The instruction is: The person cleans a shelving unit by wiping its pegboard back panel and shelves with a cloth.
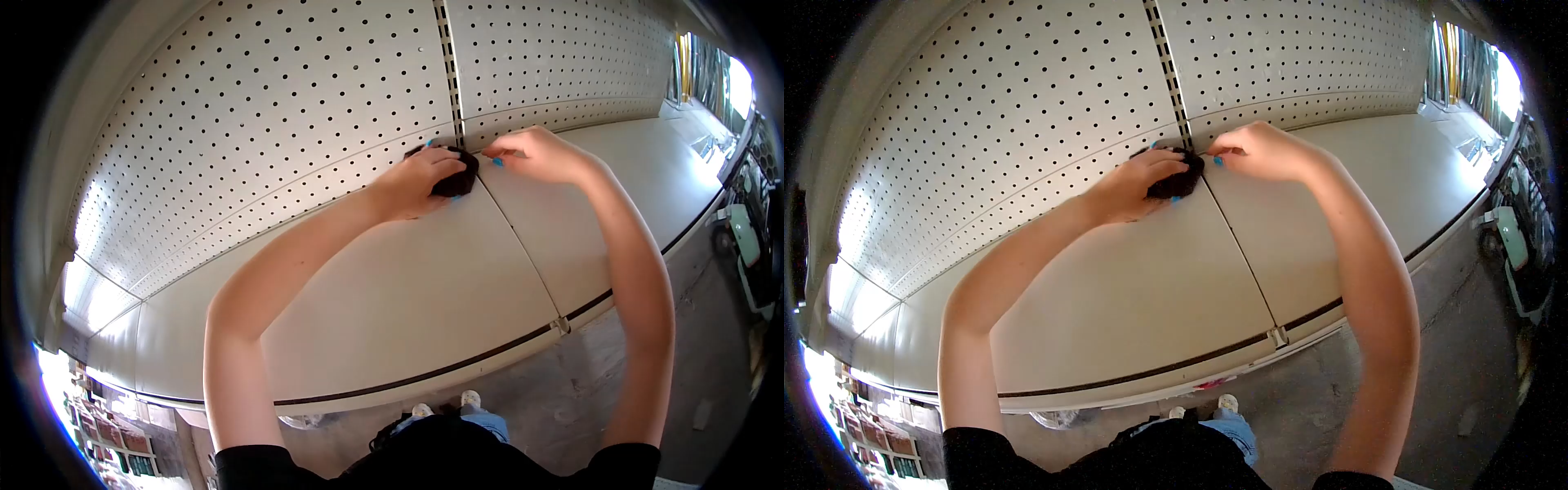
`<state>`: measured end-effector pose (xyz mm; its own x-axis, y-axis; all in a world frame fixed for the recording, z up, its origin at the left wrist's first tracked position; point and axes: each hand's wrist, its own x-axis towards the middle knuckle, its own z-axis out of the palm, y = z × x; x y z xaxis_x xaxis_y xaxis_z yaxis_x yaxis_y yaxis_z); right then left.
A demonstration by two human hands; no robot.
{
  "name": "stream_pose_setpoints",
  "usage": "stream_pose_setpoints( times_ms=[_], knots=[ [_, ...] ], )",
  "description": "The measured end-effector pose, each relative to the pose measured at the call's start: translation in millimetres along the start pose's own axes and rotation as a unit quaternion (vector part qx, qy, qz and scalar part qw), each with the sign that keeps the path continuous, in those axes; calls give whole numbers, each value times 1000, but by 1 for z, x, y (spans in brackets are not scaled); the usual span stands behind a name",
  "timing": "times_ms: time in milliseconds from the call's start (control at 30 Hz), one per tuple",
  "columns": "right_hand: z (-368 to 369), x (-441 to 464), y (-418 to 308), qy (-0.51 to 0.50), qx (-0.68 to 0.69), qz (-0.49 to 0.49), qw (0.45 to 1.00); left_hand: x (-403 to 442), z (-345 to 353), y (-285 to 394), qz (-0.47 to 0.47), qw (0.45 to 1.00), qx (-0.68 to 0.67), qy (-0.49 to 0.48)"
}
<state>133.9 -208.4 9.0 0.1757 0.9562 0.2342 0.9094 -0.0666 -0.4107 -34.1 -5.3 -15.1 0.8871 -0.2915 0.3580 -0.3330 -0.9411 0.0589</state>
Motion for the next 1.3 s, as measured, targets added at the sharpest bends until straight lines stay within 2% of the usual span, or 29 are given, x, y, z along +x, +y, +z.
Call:
stream_pose_setpoints(
  times_ms=[67,200,300,367,467,600,700,733,767,800,833,900,933,1000,1033,1100,1167,1233,1300],
  knots=[
    [-1,2,-2,-4,2,14,1000,-2,8,5,-83,989,-122,-33],
    [1,3,-13,-31,17,11,999,-13,-1,30,-80,988,-93,-90],
    [13,3,-21,-24,9,-116,993,-36,-10,60,49,990,-77,-109],
    [24,4,-39,-43,21,-208,977,-63,-21,95,73,989,-75,-103],
    [38,-8,-83,-69,72,-289,952,-97,-47,138,36,990,-57,-123],
    [71,-28,-125,-55,74,-340,936,-122,-51,131,-16,987,-93,-131],
    [71,-15,-146,-100,101,-262,954,-128,-53,110,-93,970,-190,-124],
    [88,-4,-134,-35,44,-264,963,-125,-52,94,-53,967,-226,-107],
    [89,4,-141,-20,-12,-248,969,-124,-55,80,-13,961,-262,-91],
    [91,12,-148,-6,-66,-229,971,-128,-62,76,-69,982,-118,-127],
    [91,21,-155,9,-122,-210,970,-124,-82,87,-187,944,-69,-265],
    [87,39,-173,-102,-21,-138,985,-143,-79,82,-128,989,-11,-76],
    [86,44,-182,-155,29,-99,982,-148,-90,83,-162,978,-57,-122],
    [97,46,-190,-120,-22,-148,981,-163,-123,84,-225,939,-146,-216],
    [104,47,-192,-103,-48,-172,979,-184,-130,77,-216,954,-111,-176],
    [118,49,-184,-39,-97,-143,984,-244,-145,60,-198,975,-45,-94],
    [131,57,-181,3,-146,-102,984,-299,-174,52,-340,933,-39,-109],
    [144,72,-189,17,-190,-47,980,-351,-191,41,-441,890,-39,-105],
    [155,89,-213,-35,-193,17,980,-403,-189,28,-447,889,32,-94]
  ],
)
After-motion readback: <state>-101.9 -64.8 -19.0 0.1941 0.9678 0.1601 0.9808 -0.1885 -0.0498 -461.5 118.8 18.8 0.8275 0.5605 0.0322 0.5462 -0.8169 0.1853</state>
